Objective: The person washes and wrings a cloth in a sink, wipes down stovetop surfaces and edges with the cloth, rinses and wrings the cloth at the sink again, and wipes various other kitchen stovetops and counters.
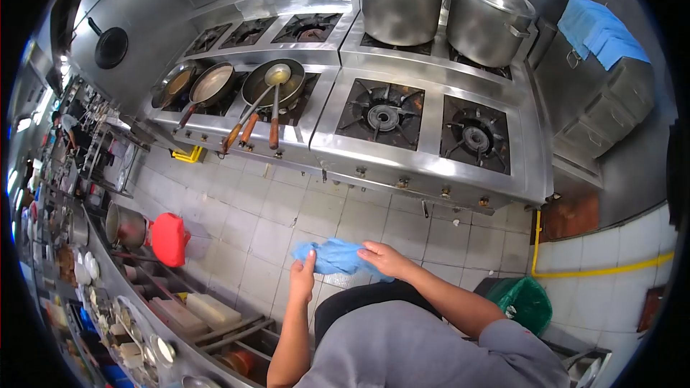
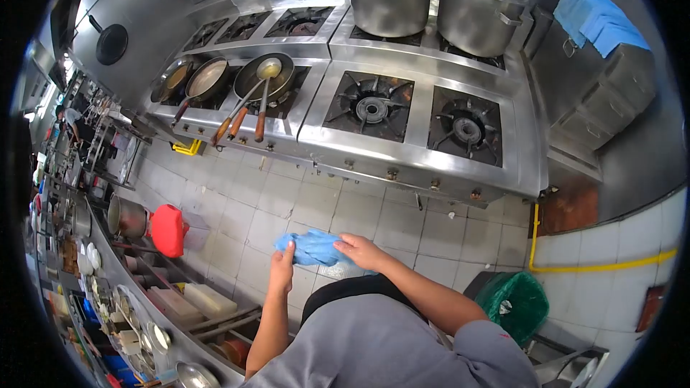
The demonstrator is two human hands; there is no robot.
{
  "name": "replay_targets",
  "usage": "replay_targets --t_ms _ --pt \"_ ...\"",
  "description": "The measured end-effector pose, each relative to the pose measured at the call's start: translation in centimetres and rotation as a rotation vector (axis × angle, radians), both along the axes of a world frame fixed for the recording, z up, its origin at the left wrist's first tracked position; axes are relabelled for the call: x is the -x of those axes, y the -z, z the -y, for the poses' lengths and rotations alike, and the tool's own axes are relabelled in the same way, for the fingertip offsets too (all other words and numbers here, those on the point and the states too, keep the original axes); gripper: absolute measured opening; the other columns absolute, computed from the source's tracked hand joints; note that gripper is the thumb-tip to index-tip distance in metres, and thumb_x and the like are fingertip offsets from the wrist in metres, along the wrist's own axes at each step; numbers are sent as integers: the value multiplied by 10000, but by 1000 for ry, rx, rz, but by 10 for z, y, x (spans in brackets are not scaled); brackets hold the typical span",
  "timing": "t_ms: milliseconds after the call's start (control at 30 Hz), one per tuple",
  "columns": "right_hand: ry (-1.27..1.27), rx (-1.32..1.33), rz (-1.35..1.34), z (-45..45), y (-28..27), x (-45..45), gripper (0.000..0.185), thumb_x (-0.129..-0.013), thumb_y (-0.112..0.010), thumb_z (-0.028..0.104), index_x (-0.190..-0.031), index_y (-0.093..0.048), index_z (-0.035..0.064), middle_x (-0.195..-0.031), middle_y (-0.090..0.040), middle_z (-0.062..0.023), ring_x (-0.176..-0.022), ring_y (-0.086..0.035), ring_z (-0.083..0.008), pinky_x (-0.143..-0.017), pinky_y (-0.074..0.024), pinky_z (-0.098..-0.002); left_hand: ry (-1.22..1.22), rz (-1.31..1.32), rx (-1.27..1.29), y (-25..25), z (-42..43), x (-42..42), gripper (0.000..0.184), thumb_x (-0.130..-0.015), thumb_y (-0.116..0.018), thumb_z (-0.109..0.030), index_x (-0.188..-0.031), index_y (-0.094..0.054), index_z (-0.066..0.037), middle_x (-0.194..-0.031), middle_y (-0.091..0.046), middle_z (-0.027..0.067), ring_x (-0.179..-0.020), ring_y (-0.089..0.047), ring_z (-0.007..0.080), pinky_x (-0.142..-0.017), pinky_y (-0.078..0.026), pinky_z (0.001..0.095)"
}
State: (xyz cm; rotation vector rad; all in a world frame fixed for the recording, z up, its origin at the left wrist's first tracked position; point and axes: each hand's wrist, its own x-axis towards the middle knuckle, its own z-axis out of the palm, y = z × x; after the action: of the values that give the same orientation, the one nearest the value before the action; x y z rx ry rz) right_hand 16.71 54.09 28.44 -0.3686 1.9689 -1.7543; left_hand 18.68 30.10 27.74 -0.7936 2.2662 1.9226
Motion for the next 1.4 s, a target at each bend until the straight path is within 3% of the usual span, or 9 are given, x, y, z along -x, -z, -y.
replay_targets --t_ms 100,400,667,867,1067,1133,1233,1300,1400 --pt "301 211 122 -1 -2 9 244 -941 -558 259 -943 -505 21 -791 -532 19 -720 -446 -79 -655 -418 -271 251 3 -386 -3 -2 7 325 -883 -625 -195 -1138 -573 -1 -1058 -638 54 -996 -576 148 -919 -418 297" --pt "815 385 195 -30 -8 14 331 -904 -591 125 -1216 -500 64 -979 -568 -52 -877 -514 -102 -753 -440 -257 376 67 -1192 38 15 58 288 -851 -644 -120 -1103 -535 -38 -1011 -621 67 -897 -597 178 -848 -472 357" --pt "692 -563 -107 -31 42 -29 417 -664 -789 333 -966 -635 90 -958 -629 -125 -871 -603 -264 -755 -480 -348 636 157 -880 -6 -46 96 183 -890 -539 -3 -1061 -535 -67 -911 -599 32 -857 -568 123 -802 -461 271" --pt "1067 -542 9 -5 49 -53 188 -768 -554 176 -838 -611 12 -761 -602 -148 -746 -597 -303 -682 -471 -384 816 176 -681 -18 -18 119 271 -884 -462 21 -1134 -552 -29 -947 -581 51 -883 -540 124 -780 -450 266" --pt "1593 727 303 -8 63 -79 316 -819 -436 52 -1130 -472 14 -876 -567 -108 -813 -596 -248 -726 -498 -372 996 89 -550 -19 25 148 303 -869 -524 -37 -1165 -583 -7 -957 -578 73 -901 -551 194 -796 -452 315" --pt "1595 677 322 -1 55 -84 446 -850 -502 128 -1259 -369 10 -993 -566 -163 -898 -598 -266 -794 -497 -370 1496 -399 403 -26 37 154 353 -791 -657 -106 -1134 -612 -37 -907 -578 96 -873 -573 219 -759 -468 345" --pt "1507 -212 113 15 51 -79 552 -832 -625 264 -1281 -416 20 -1020 -584 -199 -992 -584 -293 -830 -484 -404 1533 -526 532 14 52 156 293 -738 -729 -147 -1000 -659 -35 -861 -583 136 -827 -588 260 -712 -472 365" --pt "424 -792 121 24 32 -84 672 -772 -697 400 -1312 -457 80 -1092 -570 -187 -1038 -555 -357 -881 -456 -451 1565 -516 641 29 59 162 253 -748 -719 -146 -961 -663 -23 -855 -592 144 -816 -593 268 -704 -473 371" --pt "132 -962 270 27 49 -85 514 -785 -684 422 -1166 -599 87 -1078 -576 -202 -1023 -550 -379 -869 -458 -429 1497 -692 425 43 56 181 182 -761 -703 -135 -888 -655 -14 -886 -621 143 -808 -602 254 -694 -473 373"
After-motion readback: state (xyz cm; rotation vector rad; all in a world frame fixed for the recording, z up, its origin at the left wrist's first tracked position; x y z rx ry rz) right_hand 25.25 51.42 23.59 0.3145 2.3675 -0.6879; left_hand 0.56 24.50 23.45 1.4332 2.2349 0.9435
